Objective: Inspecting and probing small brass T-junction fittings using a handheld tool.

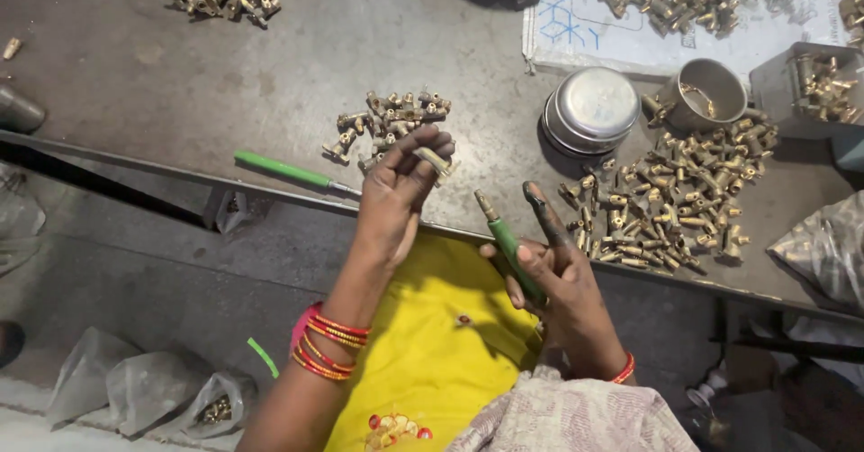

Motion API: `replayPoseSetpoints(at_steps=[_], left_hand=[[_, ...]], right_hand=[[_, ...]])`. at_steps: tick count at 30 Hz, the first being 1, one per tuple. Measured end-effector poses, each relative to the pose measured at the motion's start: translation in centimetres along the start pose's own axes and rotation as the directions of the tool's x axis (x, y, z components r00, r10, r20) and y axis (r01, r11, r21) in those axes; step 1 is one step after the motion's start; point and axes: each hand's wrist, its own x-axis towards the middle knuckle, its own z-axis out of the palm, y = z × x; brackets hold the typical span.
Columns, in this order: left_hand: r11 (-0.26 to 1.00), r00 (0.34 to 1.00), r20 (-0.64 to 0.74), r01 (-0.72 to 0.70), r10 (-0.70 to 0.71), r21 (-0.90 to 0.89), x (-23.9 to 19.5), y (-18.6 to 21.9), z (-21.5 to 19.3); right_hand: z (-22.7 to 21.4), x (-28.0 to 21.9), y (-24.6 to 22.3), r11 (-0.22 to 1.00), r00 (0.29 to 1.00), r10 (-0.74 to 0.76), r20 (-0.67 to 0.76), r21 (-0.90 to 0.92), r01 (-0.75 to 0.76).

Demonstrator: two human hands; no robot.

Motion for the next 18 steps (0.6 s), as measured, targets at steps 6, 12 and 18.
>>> replayPoseSetpoints(at_steps=[6,12,18], left_hand=[[0.984,0.997,0.061,0.038,-0.049,0.175,-1.4,-0.7,1.5],[0.994,0.996,0.006,0.092,-0.093,0.060,-3.7,-2.2,0.2],[0.951,0.983,-0.076,0.180,-0.166,0.251,-6.7,-2.7,1.4]], right_hand=[[-0.1,0.3,0.6,0.904,0.990,-0.090,-0.105,-0.426,0.036],[-0.2,-0.5,1.5,0.554,0.923,-0.382,0.038,-0.790,0.261],[0.1,-0.5,2.6,0.504,0.902,-0.404,0.153,-0.785,0.360]])
